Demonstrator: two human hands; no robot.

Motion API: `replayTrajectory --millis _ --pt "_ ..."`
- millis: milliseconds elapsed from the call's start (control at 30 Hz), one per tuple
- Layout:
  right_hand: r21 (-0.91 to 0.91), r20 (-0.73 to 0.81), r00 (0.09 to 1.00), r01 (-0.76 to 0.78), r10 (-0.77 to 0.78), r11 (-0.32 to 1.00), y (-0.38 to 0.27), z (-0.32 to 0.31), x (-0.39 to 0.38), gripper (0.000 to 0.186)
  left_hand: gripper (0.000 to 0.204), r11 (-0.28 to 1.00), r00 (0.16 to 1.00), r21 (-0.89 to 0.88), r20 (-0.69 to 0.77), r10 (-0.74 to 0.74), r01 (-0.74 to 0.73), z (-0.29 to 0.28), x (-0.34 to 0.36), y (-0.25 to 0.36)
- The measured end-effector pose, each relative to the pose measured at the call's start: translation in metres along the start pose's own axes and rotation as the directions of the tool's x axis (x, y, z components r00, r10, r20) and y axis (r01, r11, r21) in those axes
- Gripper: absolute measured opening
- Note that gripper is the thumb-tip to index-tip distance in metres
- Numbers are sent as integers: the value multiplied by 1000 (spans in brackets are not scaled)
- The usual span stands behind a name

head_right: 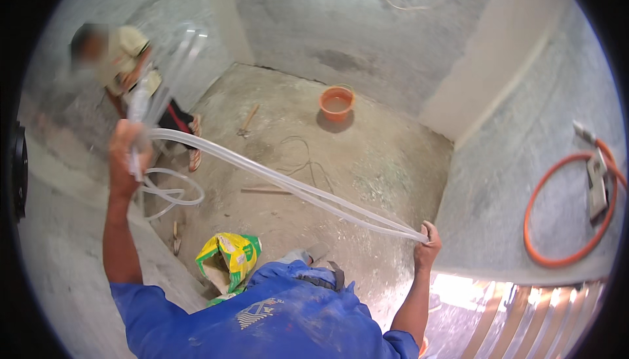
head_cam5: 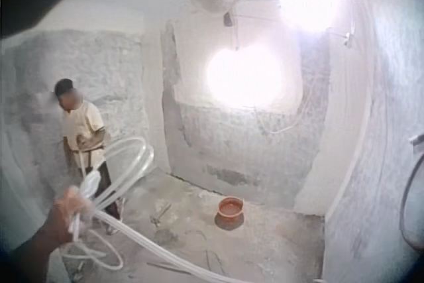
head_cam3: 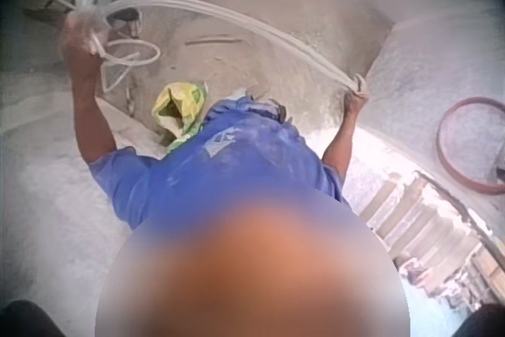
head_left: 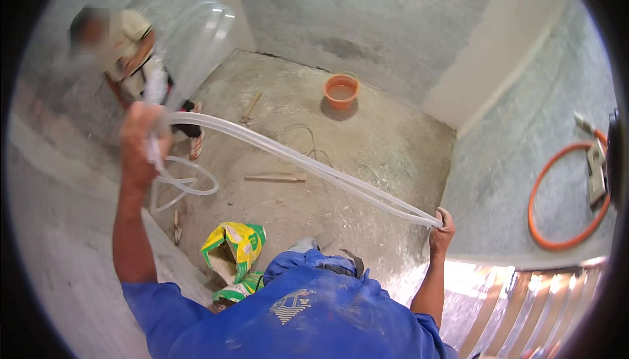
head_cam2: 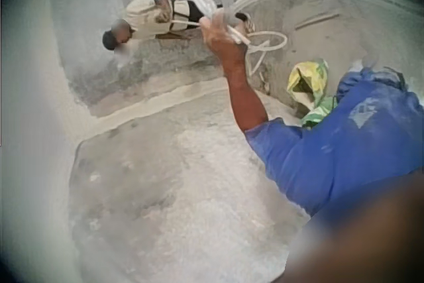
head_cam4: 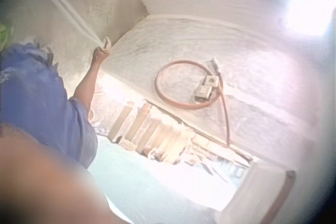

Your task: The person positions a clear plastic tube along a wall corner, then stands and coils the tubing while another worker moves nearby. The person continues to handle and organize the tubing on the floor.

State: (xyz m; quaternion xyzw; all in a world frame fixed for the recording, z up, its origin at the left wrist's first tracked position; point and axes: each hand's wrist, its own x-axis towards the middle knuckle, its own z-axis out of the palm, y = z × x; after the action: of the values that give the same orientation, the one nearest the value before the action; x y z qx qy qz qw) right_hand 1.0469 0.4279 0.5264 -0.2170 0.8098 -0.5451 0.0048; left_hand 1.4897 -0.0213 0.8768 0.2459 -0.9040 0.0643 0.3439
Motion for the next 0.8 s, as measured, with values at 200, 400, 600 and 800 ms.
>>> replayTrajectory --millis 200,400,600,800 --pt "-110 -181 982 -70 49 992 31 -51 -21 21 34 972 989 221 -107 100 -74 -11 54 -124" --pt "-217 -267 943 -258 197 941 82 -105 -97 18 45 968 984 251 -177 24 21 -20 85 -214" --pt "-260 -84 890 -453 448 853 53 -67 -140 21 44 929 974 -296 31 -223 222 91 59 -187" --pt "-20 70 844 -532 532 847 -69 -16 -128 30 18 551 921 -747 370 -123 373 188 -1 18"
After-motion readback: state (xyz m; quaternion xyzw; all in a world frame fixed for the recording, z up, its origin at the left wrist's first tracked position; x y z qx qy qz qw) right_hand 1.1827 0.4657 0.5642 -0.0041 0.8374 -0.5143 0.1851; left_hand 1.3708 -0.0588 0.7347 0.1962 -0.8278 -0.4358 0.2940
